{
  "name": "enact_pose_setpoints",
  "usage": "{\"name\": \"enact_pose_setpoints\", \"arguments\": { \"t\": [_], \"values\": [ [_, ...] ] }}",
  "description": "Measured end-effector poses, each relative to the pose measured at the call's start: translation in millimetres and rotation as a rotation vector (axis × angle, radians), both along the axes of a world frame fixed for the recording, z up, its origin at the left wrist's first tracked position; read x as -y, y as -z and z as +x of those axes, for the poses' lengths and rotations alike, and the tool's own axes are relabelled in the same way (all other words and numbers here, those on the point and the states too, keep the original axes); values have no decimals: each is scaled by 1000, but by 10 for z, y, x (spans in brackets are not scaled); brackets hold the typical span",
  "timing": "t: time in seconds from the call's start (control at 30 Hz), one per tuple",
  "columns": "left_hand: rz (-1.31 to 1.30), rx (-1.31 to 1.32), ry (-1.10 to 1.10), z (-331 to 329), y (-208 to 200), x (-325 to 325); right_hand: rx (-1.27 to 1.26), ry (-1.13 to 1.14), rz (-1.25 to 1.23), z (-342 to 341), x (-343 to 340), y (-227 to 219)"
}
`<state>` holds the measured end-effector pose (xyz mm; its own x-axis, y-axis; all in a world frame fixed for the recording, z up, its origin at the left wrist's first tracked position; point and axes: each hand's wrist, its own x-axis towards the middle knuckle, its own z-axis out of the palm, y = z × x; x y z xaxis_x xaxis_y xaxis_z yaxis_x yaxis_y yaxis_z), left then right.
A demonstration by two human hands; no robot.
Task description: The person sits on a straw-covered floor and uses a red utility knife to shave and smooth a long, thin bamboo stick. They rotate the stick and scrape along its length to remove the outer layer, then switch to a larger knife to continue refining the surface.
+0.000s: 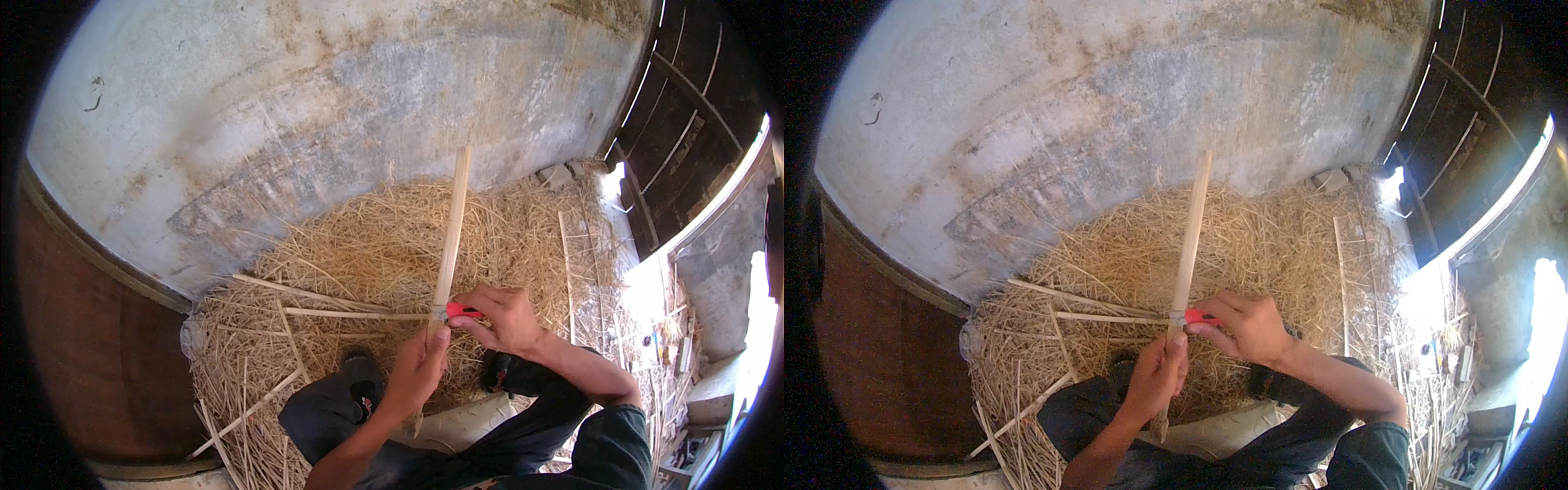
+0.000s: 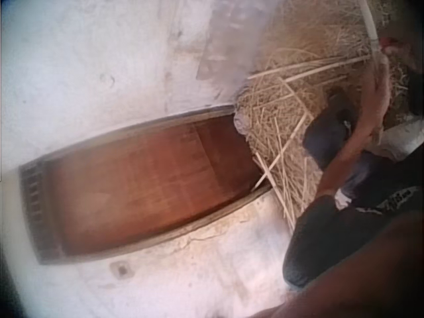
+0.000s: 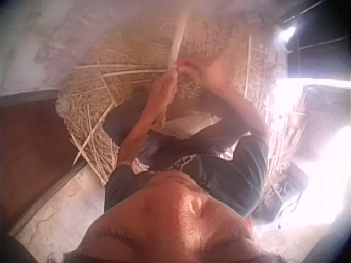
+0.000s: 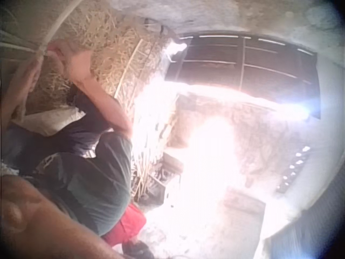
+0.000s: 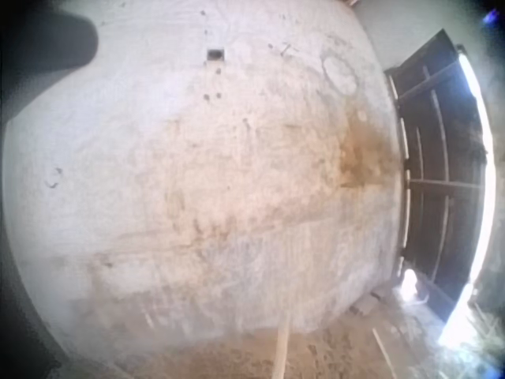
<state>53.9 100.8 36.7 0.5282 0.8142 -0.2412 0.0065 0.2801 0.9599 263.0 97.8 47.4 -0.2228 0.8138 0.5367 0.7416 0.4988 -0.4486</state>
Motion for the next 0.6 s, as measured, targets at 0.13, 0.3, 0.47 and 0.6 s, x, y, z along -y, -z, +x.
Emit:
{"name": "enact_pose_setpoints", "arguments": {
  "t": [0.13,0.3,0.47,0.6],
  "values": [
    [19,35,-3,1,10,-14,61,32,-6,-61,70,-47],
    [-4,7,28,-28,-4,-18,25,67,-9,-37,63,-45],
    [-58,-18,88,-55,87,32,-117,217,20,159,-116,-68],
    [-54,-60,123,-57,139,92,-170,366,-31,427,-268,-150]
  ]
}}
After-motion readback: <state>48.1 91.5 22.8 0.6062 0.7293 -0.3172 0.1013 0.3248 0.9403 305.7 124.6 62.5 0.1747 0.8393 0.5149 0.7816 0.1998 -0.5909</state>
